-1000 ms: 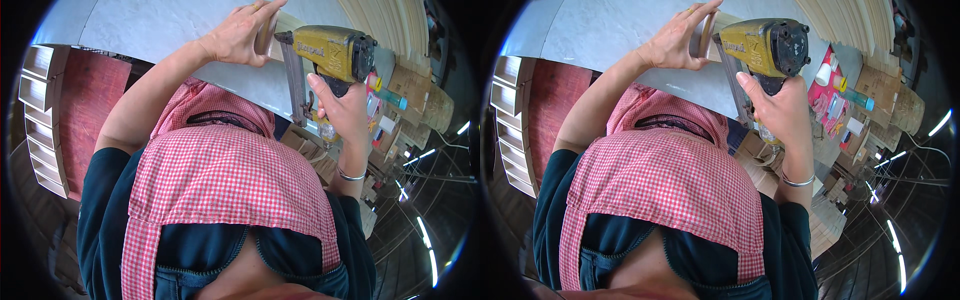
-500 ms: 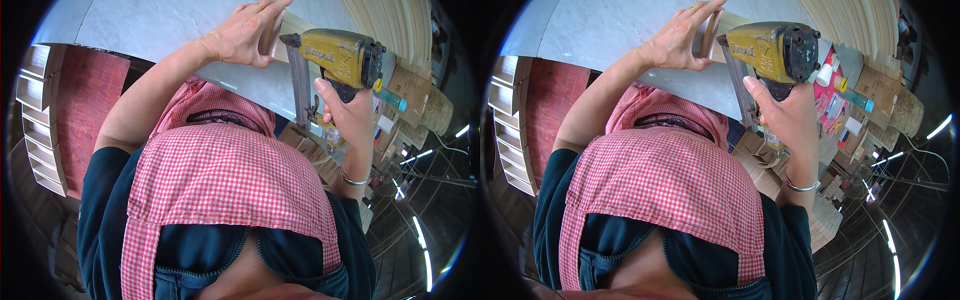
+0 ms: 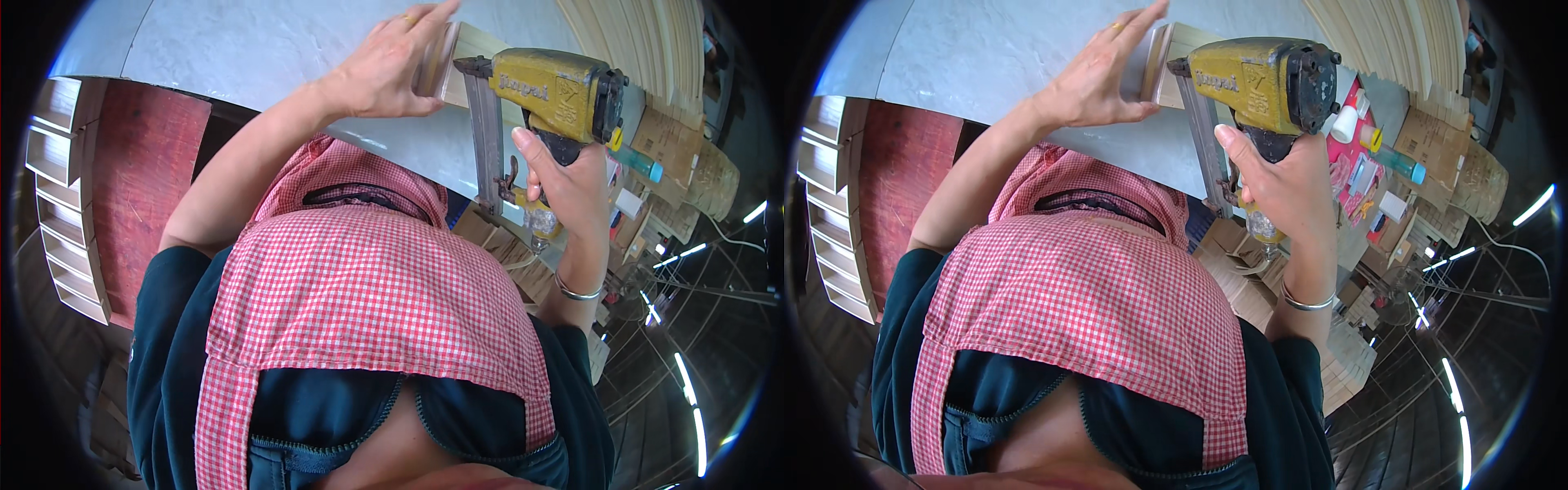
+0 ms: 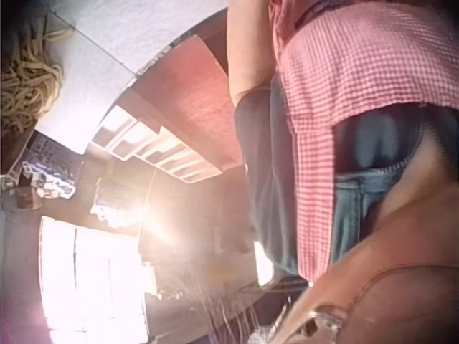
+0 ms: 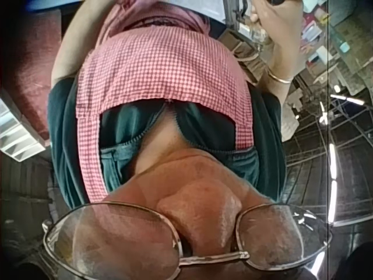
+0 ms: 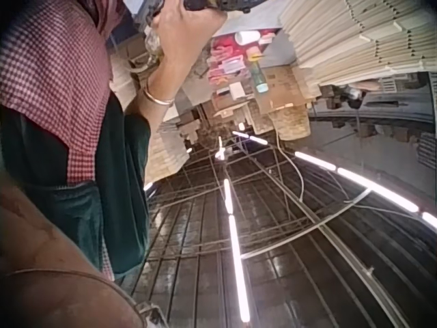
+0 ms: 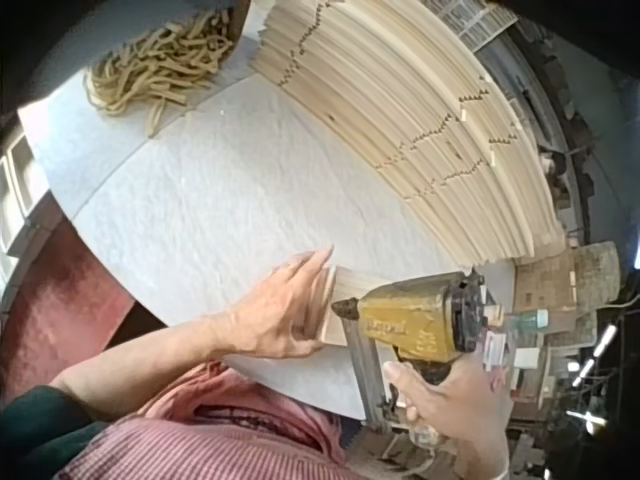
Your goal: Assembling wooden trays using glue and a pneumatic nail gun.
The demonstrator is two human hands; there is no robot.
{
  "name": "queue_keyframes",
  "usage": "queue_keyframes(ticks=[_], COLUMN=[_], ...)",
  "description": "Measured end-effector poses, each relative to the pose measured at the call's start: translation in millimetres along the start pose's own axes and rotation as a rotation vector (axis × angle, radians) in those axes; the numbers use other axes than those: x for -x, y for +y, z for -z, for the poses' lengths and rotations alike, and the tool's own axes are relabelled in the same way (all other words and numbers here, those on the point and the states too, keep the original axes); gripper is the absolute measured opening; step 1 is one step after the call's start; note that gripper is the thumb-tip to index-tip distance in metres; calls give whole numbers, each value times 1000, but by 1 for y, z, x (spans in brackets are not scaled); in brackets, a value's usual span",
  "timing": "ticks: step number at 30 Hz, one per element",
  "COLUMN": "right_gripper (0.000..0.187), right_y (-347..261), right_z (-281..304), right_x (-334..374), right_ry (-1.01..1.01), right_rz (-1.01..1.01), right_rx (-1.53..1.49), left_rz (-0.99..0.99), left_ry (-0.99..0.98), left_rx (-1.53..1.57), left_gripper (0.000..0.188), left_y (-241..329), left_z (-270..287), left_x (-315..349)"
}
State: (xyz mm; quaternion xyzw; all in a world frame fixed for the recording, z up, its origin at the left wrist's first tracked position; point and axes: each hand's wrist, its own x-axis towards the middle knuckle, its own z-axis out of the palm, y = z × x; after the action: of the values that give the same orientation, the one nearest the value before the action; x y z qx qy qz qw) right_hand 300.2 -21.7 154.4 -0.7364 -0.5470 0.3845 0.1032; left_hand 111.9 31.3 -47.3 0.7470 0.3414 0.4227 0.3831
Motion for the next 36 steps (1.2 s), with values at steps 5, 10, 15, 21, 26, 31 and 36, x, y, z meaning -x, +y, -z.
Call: queue_keyframes(ticks=[5,10,15,21,26,31,36], right_gripper=[26,26,25,26,27,26,29], right_y=[0,-6,-8,-7,-13,-24,-19], right_z=[10,18,22,29,40,55,62], right_x=[-10,-28,-41,-50,-60,-78,-80], right_ry=[-21,-4,-14,-67,-148,-215,-232], right_rz=[35,76,89,118,103,74,124], right_rx=[29,24,26,73,114,168,202], left_rz=[177,375,434,410,403,385,311], left_ry=[122,207,211,213,218,238,260], left_rx=[15,-83,-203,-192,-190,-176,-234], left_gripper=[101,97,106,106,107,102,90], left_y=[12,22,24,23,22,21,7], left_z=[0,-6,-6,-7,-8,-8,-11], left_x=[7,5,3,4,4,6,8])
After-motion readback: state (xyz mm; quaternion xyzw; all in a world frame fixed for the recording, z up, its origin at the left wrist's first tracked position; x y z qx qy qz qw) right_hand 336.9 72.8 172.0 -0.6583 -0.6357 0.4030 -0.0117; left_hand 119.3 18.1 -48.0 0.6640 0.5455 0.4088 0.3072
